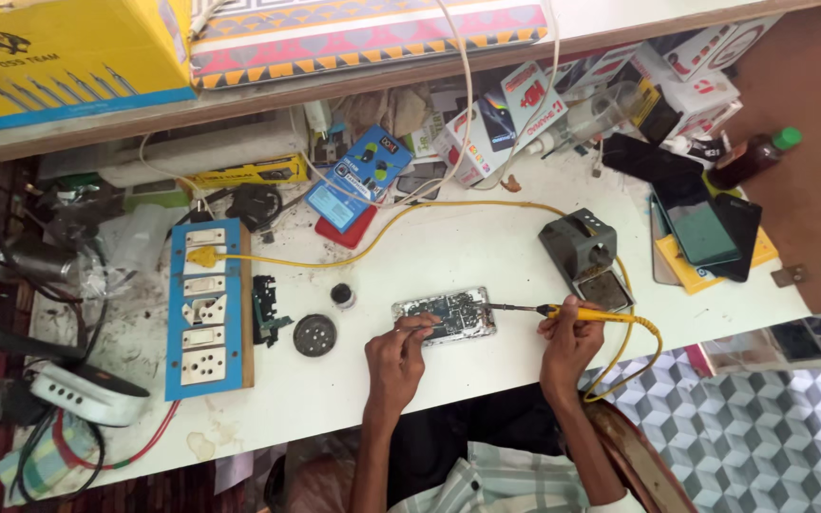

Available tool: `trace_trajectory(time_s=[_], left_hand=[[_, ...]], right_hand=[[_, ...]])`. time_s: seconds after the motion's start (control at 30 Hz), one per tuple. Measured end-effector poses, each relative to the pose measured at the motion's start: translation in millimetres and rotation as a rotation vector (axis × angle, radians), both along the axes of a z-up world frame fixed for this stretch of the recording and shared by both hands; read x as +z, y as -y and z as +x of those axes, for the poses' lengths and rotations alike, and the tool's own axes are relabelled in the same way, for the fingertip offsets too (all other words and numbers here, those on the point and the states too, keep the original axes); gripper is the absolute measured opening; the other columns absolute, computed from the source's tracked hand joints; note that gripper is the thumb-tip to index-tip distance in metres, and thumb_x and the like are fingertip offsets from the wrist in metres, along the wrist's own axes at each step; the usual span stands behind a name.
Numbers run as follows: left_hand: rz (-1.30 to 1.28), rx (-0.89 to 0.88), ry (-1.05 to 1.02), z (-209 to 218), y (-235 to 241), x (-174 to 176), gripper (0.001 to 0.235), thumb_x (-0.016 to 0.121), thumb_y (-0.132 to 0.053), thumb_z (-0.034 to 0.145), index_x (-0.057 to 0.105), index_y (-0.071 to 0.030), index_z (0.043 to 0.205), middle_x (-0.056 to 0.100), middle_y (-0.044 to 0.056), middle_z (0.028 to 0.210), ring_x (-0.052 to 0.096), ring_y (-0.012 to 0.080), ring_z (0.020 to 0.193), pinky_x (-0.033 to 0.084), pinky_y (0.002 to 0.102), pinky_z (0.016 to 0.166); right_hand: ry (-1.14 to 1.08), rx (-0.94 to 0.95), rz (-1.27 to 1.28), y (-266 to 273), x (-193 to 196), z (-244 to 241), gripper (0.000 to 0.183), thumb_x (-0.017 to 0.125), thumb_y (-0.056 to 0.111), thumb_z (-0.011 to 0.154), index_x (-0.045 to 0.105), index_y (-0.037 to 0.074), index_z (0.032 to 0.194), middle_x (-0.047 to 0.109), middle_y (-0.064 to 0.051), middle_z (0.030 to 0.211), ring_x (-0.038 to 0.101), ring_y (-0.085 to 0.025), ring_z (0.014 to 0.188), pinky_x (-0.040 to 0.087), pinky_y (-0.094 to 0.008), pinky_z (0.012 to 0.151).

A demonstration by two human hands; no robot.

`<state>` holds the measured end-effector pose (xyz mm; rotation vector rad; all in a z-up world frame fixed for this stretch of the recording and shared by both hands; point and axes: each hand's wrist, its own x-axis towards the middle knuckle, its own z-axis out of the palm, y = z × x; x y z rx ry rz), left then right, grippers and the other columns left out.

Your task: The person uses a soldering iron and a small metal tool to work on a circuit board placed on a white table. They repeatedly apply the soldering iron to different points on the board while using the other tool to assist or stabilize components.

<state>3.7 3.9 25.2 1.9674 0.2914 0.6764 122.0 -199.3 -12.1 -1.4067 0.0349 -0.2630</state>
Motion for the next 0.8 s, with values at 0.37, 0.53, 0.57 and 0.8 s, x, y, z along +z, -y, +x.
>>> trace_trajectory(time_s=[0.37, 0.53, 0.57, 0.8], left_hand=[[-0.002, -0.013, 0.22, 0, -1, -9, 0.007, 0.06, 0.007, 0.099, 0.058, 0.001, 0.096, 0.079, 0.008, 0.107, 0.08, 0.0203, 0.092, 0.063, 0.028, 0.073], [-0.007, -0.008, 0.166, -1, 1, -4, 0.01, 0.06, 0.009, 0.095, 0.066, 0.0, 0.097, 0.079, 0.009, 0.104, 0.079, 0.0208, 0.088, 0.062, 0.029, 0.071], [-0.003, -0.007, 0.163, -1, 1, -2, 0.009, 0.062, 0.008, 0.095, 0.066, 0.0, 0.096, 0.079, 0.009, 0.103, 0.079, 0.0211, 0.088, 0.061, 0.029, 0.07], [0.048, -0.046, 0.131, 1, 1, 4, 0.008, 0.063, 0.008, 0.092, 0.063, 0.001, 0.097, 0.078, 0.008, 0.104, 0.079, 0.0197, 0.082, 0.061, 0.027, 0.066]], right_hand=[[0.025, 0.006, -0.007, -1, -2, -2, 0.026, 0.058, 0.027, 0.111, 0.051, 0.003, 0.102, 0.056, -0.003, 0.071, 0.055, -0.009, 0.058, 0.044, -0.023, 0.056], [0.028, 0.006, 0.006, 0, -3, -2, 0.026, 0.058, 0.026, 0.111, 0.051, 0.003, 0.101, 0.055, -0.003, 0.072, 0.054, -0.009, 0.058, 0.045, -0.023, 0.056], [0.023, 0.013, 0.012, 0, -3, -2, 0.026, 0.058, 0.026, 0.111, 0.051, 0.003, 0.102, 0.055, -0.003, 0.072, 0.054, -0.008, 0.058, 0.045, -0.023, 0.056], [0.012, 0.013, 0.011, -1, -1, -1, 0.025, 0.057, 0.025, 0.112, 0.05, 0.003, 0.103, 0.055, -0.003, 0.072, 0.055, -0.008, 0.058, 0.046, -0.023, 0.057]])
